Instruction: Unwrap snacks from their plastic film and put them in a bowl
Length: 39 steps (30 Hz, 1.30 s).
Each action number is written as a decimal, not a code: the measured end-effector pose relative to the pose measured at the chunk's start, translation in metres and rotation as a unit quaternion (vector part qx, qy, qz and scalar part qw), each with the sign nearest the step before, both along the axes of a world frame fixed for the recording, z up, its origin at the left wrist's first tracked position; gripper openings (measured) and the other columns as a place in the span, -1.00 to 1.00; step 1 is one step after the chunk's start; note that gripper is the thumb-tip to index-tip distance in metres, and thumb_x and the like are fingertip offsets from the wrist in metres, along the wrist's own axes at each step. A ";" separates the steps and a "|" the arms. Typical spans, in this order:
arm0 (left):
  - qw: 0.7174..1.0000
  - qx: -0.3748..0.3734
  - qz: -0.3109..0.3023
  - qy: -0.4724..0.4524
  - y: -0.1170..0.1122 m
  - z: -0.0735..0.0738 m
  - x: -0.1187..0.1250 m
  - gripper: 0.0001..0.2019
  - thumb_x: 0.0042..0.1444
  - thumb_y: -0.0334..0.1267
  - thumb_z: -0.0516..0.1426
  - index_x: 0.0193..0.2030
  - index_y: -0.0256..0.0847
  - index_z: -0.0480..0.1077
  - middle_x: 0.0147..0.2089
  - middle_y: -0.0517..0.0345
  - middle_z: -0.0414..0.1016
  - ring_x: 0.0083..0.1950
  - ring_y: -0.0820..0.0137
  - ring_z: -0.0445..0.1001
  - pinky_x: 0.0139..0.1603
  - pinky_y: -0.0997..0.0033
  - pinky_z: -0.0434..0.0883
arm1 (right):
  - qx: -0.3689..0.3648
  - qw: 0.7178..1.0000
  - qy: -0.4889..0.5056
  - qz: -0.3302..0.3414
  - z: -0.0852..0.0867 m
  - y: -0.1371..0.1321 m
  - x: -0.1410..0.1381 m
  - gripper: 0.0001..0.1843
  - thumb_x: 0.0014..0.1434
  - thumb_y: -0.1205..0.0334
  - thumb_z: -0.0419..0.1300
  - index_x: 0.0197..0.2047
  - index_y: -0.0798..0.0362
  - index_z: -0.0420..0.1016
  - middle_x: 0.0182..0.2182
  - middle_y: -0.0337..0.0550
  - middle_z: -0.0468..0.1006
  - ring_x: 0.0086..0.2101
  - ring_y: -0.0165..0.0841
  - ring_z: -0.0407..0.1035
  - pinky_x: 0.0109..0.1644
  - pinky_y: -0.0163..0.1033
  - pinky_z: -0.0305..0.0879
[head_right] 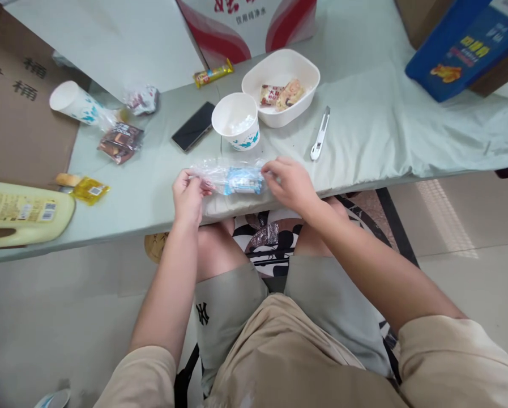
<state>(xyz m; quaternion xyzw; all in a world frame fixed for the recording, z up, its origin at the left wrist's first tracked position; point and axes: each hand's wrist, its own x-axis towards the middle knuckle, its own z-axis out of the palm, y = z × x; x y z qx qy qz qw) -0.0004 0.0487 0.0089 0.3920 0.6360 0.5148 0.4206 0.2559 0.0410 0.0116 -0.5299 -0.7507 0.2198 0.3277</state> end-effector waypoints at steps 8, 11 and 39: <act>0.978 0.117 -0.010 0.171 0.005 0.007 -0.026 -0.66 0.26 0.01 0.11 0.07 -0.10 0.37 0.19 -0.01 0.48 0.29 0.23 0.45 0.24 0.22 0.44 | 0.064 0.992 0.004 -0.108 -0.001 -0.010 0.018 -0.44 0.13 0.22 0.12 0.22 -0.01 0.38 0.18 0.11 0.40 0.17 -0.02 0.33 0.17 0.10 0.33; 0.926 0.050 -0.234 0.292 -0.002 0.022 -0.016 -0.51 0.01 0.02 0.35 0.05 -0.13 0.48 0.27 -0.03 0.45 0.33 0.11 0.42 0.37 0.10 0.36 | 0.072 0.995 -0.065 -0.035 0.006 -0.003 0.014 -0.30 0.13 0.11 0.18 0.33 0.02 0.28 0.06 0.08 0.53 0.09 0.03 0.38 0.22 0.21 0.26; 0.944 -0.031 -0.274 0.181 -0.005 0.030 0.006 -0.67 0.14 -0.22 0.21 0.05 -0.16 0.43 -0.02 0.03 0.56 -0.06 0.28 0.57 0.07 0.17 0.53 | 0.003 0.961 -0.262 0.090 0.040 -0.013 -0.041 -0.47 0.36 0.08 0.00 0.29 0.05 0.46 0.13 0.11 0.52 0.06 0.01 0.38 0.07 0.05 0.27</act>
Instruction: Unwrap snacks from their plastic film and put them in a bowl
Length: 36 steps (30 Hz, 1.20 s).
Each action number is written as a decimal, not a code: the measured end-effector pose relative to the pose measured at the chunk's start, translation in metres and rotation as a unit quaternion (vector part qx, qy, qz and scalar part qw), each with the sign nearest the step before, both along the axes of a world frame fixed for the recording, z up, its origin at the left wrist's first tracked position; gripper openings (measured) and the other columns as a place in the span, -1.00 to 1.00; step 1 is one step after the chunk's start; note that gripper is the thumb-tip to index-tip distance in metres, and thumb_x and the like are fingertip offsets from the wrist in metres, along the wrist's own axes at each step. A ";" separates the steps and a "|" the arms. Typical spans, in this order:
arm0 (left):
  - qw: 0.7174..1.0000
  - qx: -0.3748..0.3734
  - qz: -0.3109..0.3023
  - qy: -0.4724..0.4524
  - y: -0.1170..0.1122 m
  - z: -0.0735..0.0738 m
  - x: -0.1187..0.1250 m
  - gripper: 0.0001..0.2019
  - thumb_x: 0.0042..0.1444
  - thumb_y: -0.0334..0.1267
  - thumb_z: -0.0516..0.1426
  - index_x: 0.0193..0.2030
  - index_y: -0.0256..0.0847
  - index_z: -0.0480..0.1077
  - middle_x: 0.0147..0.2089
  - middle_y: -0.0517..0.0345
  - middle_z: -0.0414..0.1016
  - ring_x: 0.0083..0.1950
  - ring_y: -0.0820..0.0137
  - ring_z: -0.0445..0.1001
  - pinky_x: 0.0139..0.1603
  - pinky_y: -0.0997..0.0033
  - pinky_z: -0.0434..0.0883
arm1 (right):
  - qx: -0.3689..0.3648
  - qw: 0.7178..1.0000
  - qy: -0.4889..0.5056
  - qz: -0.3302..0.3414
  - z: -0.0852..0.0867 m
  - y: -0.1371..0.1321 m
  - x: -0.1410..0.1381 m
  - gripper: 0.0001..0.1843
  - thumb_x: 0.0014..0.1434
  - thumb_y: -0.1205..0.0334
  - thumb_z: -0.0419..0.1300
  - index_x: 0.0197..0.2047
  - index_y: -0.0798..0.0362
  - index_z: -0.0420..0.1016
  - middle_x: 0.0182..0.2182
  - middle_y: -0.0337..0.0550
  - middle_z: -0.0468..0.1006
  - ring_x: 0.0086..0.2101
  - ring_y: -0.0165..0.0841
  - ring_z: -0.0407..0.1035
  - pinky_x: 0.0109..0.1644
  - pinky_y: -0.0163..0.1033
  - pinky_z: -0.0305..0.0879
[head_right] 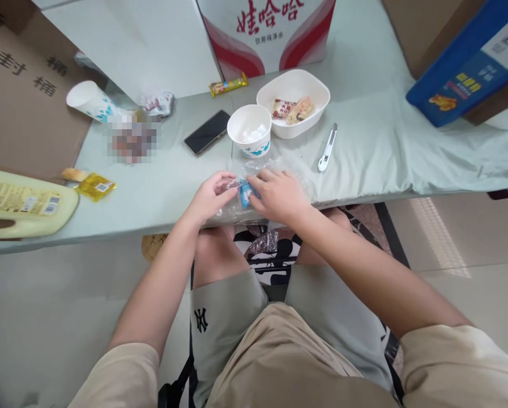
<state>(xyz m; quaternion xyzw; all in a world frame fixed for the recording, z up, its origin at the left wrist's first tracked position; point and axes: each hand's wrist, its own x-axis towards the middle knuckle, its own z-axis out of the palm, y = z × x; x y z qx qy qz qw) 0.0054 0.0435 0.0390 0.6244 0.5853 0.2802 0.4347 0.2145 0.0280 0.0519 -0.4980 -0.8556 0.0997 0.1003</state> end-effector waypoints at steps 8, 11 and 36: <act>0.971 -0.008 0.143 -0.190 -0.004 -0.003 0.019 -0.95 0.08 -0.32 0.12 -0.29 -0.15 0.33 -0.35 0.21 0.41 -0.51 0.54 0.24 -0.58 0.54 0.12 | -0.070 0.988 0.120 0.060 -0.018 0.010 0.007 -0.20 0.15 0.12 0.23 0.45 0.01 0.24 0.30 0.06 0.43 0.21 0.05 0.37 0.20 0.14 0.40; 0.966 0.001 0.180 -0.185 0.004 -0.012 0.013 -0.94 0.09 -0.34 0.07 -0.27 -0.13 0.31 -0.31 0.22 0.41 -0.55 0.55 0.15 -0.57 0.52 0.11 | -0.102 0.984 0.144 0.011 -0.018 0.011 0.012 -0.26 0.16 0.19 0.20 0.41 -0.01 0.27 0.20 0.06 0.53 0.09 0.00 0.47 0.12 0.12 0.45; 0.970 -0.031 0.202 -0.128 0.022 -0.028 -0.013 -0.89 0.17 -0.24 0.11 -0.16 -0.12 0.38 -0.29 0.22 0.51 -0.47 0.48 0.30 -0.47 0.51 0.25 | 0.049 0.990 0.087 0.100 -0.036 0.018 0.034 -0.58 0.24 0.30 0.06 0.13 0.05 0.52 0.12 0.10 0.56 0.12 -0.02 0.44 0.15 0.17 0.43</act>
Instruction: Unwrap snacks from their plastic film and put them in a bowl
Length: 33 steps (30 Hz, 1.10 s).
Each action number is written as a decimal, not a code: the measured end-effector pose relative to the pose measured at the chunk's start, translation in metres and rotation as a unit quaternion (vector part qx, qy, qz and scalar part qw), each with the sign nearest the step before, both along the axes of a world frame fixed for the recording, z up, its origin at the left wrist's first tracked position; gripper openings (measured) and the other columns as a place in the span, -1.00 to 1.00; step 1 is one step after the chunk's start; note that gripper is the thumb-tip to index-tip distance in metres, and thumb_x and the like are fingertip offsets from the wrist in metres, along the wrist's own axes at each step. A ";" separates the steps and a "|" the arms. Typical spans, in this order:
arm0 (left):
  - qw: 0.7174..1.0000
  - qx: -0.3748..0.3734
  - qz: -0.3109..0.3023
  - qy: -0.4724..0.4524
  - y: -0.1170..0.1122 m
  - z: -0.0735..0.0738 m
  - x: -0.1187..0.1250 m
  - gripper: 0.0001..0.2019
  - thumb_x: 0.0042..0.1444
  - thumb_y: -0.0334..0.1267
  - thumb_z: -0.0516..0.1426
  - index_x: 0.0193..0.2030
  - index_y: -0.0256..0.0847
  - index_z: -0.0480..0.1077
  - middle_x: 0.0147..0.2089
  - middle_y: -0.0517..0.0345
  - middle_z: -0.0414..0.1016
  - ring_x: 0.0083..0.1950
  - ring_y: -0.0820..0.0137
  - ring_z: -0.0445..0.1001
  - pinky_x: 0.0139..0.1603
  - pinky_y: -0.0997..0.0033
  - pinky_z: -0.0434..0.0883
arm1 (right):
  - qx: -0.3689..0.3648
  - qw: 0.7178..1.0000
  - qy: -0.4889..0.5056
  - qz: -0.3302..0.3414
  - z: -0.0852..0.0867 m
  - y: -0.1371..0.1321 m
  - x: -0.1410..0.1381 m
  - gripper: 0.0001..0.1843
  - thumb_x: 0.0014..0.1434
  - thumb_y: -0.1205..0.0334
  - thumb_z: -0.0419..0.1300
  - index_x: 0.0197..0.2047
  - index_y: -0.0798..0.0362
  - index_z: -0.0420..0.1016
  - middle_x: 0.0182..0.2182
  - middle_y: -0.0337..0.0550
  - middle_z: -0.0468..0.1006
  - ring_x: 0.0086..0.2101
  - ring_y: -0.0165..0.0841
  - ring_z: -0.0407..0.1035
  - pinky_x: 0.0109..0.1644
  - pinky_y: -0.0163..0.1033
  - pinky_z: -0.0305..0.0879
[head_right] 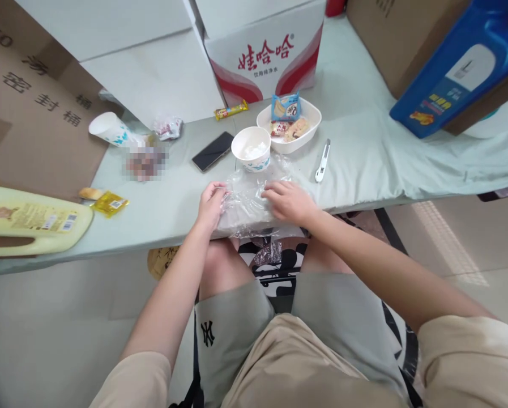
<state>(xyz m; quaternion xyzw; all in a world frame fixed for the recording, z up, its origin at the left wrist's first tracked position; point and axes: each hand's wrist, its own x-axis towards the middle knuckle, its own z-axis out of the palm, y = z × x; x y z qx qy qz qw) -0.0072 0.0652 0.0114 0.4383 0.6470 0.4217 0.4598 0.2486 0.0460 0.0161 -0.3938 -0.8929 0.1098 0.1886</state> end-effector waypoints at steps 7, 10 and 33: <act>0.931 0.189 0.158 0.268 0.007 0.015 -0.029 -0.80 0.08 -0.44 0.09 -0.15 -0.16 0.39 -0.08 0.09 0.49 -0.19 0.42 0.46 -0.02 0.38 0.43 | -0.041 0.994 -0.020 -0.101 -0.025 -0.006 0.003 -0.32 0.23 0.21 0.10 0.41 0.11 0.29 0.42 0.07 0.27 0.41 0.04 0.14 0.44 0.26 0.14; 0.915 0.180 -0.110 0.344 -0.020 0.015 -0.016 -0.83 0.17 -0.25 0.16 -0.10 -0.15 0.46 -0.02 0.02 0.56 0.05 0.25 0.52 0.18 0.18 0.45 | -0.049 0.994 -0.002 -0.100 -0.023 -0.006 0.001 -0.36 0.23 0.21 0.10 0.38 0.07 0.33 0.39 0.05 0.32 0.40 0.03 0.16 0.44 0.31 0.14; 0.962 0.165 -0.152 0.154 -0.063 0.050 -0.054 -0.76 0.22 -0.08 0.15 -0.30 -0.17 0.54 -0.22 0.02 0.66 -0.06 0.25 0.64 0.12 0.17 0.56 | -0.128 0.969 0.174 -0.120 0.042 -0.021 0.044 -0.75 0.32 0.02 0.14 -0.31 -0.02 0.46 -0.47 -0.17 0.59 -0.37 -0.24 0.54 -0.17 -0.06 0.47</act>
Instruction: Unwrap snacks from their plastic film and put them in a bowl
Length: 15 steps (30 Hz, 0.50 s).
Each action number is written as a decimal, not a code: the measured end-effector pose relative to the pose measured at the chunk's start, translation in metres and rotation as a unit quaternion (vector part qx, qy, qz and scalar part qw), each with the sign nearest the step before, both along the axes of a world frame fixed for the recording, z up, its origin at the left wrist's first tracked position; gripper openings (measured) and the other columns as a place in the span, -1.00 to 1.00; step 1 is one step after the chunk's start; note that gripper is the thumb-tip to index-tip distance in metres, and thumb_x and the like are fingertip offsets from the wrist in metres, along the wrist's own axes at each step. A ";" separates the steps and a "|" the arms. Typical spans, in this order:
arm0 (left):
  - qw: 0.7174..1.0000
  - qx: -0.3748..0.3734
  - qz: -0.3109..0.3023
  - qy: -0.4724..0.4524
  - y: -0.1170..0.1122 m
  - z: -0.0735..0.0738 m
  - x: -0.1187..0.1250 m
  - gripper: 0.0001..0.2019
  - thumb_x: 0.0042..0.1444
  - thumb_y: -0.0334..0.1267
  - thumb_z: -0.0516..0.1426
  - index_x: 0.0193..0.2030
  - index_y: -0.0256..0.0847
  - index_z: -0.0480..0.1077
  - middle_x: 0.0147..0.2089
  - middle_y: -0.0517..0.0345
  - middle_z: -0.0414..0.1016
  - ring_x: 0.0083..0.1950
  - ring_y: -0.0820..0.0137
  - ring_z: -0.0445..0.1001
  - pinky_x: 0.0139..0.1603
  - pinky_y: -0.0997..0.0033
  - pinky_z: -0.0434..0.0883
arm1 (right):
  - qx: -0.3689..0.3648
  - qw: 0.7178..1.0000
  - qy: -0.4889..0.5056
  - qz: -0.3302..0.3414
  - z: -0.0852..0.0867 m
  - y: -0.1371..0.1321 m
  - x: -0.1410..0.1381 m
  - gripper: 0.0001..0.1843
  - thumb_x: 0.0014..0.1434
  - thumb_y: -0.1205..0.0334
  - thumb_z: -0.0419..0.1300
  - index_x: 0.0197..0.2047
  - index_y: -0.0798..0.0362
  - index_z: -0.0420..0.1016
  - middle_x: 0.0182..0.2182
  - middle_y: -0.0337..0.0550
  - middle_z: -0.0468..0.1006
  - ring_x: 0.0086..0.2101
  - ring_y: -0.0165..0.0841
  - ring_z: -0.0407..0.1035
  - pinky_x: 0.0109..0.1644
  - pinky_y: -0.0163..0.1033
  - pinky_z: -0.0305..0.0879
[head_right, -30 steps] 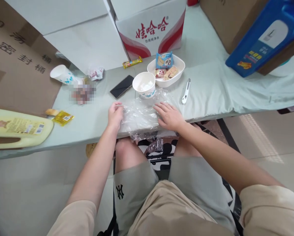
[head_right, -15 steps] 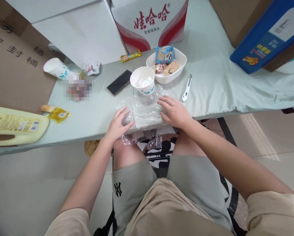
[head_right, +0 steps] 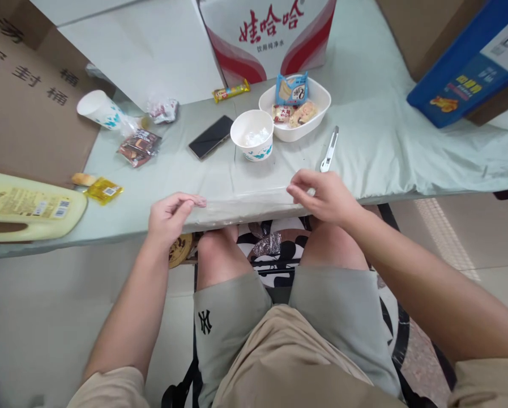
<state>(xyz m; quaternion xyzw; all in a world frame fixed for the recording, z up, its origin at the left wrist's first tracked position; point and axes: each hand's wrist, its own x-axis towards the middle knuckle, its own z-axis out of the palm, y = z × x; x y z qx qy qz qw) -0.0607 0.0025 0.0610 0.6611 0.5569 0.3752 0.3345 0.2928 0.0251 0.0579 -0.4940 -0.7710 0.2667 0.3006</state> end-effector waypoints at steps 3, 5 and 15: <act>0.985 -0.102 0.053 -0.131 0.005 0.000 0.014 -0.77 0.11 -0.05 0.23 -0.36 -0.18 0.46 -0.39 0.10 0.58 -0.31 0.34 0.60 -0.27 0.38 0.55 | -0.081 0.983 0.139 -0.093 -0.001 -0.006 0.002 -0.76 0.26 -0.03 0.25 -0.25 -0.03 0.46 -0.57 -0.28 0.48 -0.50 -0.32 0.47 -0.36 -0.19 0.40; 0.960 -0.170 0.105 -0.195 0.010 -0.009 0.024 -0.76 0.02 -0.06 0.28 -0.36 -0.19 0.43 -0.44 0.17 0.52 -0.44 0.42 0.52 -0.50 0.52 0.40 | -0.142 0.943 0.276 -0.119 -0.015 -0.011 0.001 -0.67 0.13 -0.01 0.38 -0.13 -0.05 0.44 -0.51 -0.32 0.51 -0.44 -0.34 0.51 -0.34 -0.22 0.45; 0.871 -0.246 0.223 -0.362 -0.020 -0.026 0.042 -0.71 -0.02 -0.11 0.33 -0.27 -0.21 0.39 -0.53 0.29 0.46 -0.62 0.56 0.40 -0.63 0.66 0.29 | -0.206 0.715 0.600 -0.295 -0.036 -0.052 0.000 -0.63 0.08 -0.03 0.37 -0.08 -0.16 0.43 -0.04 -0.22 0.58 -0.01 -0.30 0.55 -0.05 -0.21 0.55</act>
